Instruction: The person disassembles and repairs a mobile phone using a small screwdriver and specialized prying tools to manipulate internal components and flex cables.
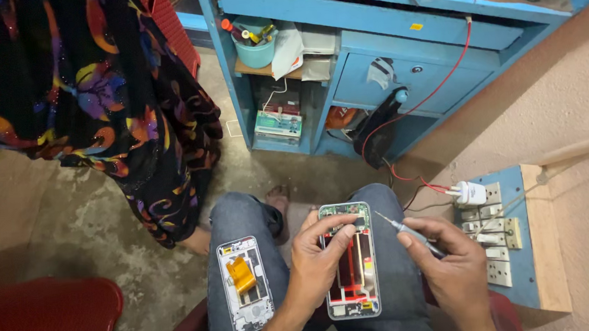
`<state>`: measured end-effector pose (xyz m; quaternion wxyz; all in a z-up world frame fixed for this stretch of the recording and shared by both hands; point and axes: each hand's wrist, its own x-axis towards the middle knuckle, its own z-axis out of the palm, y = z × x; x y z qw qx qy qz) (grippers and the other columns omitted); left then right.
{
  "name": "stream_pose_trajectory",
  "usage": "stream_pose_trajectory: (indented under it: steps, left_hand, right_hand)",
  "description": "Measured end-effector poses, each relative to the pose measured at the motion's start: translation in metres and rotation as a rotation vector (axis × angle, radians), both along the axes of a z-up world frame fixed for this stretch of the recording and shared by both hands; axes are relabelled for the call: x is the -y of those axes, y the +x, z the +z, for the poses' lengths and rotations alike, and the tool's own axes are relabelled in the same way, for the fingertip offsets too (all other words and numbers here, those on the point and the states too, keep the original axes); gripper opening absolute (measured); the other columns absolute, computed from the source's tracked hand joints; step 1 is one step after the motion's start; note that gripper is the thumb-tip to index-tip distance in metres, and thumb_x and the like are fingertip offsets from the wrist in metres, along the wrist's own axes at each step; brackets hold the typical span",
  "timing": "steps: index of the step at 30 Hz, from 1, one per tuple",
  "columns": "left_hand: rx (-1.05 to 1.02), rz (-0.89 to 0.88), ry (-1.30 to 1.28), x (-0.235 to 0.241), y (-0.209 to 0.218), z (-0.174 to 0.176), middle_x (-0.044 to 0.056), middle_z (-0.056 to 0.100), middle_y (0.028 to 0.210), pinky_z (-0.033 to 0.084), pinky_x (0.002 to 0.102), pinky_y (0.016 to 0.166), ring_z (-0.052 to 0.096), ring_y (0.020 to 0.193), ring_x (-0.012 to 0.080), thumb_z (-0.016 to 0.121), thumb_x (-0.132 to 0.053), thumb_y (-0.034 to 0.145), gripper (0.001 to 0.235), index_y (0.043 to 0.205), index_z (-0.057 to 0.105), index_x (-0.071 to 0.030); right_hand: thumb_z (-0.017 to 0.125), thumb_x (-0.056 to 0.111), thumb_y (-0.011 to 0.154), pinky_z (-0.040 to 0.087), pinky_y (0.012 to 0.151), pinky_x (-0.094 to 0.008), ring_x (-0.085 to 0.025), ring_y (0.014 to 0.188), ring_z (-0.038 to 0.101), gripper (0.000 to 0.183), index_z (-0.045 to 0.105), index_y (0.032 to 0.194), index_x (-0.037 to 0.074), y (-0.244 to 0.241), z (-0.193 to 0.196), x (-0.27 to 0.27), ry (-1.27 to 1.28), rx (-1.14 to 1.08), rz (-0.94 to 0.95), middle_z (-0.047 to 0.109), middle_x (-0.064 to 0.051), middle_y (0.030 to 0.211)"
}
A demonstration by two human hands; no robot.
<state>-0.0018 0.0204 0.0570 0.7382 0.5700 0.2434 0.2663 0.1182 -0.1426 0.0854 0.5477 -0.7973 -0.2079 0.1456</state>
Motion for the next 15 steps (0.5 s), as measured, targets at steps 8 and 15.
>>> stream_pose_trajectory:
  steps: [8, 15]
  left_hand:
    - [0.002, -0.044, -0.027, 0.004, 0.000, -0.006, 0.008, 0.074, 0.106, 0.053, 0.028, 0.090, 0.069, 0.100, 0.0155, 0.071, -0.005, 0.091, 0.018, 0.107, 0.079, -0.002]
    - [-0.009, -0.040, 0.078, 0.004, -0.004, -0.007, 0.009, 0.074, 0.105, 0.054, 0.028, 0.088, 0.069, 0.099, 0.0164, 0.069, -0.005, 0.092, 0.021, 0.110, 0.079, -0.003]
  right_hand:
    - [0.079, 0.005, 0.083, 0.052, 0.072, -0.020, -0.006, 0.084, 0.067, 0.026, 0.077, 0.108, 0.001, -0.004, 0.005, 0.007, -0.061, 0.005, 0.001, 0.075, -0.003, 0.094]
    - [0.082, 0.006, 0.079, 0.051, 0.067, -0.020, -0.006, 0.080, 0.065, 0.024, 0.077, 0.103, 0.002, -0.009, 0.013, 0.003, -0.089, 0.176, 0.106, 0.073, -0.002, 0.095]
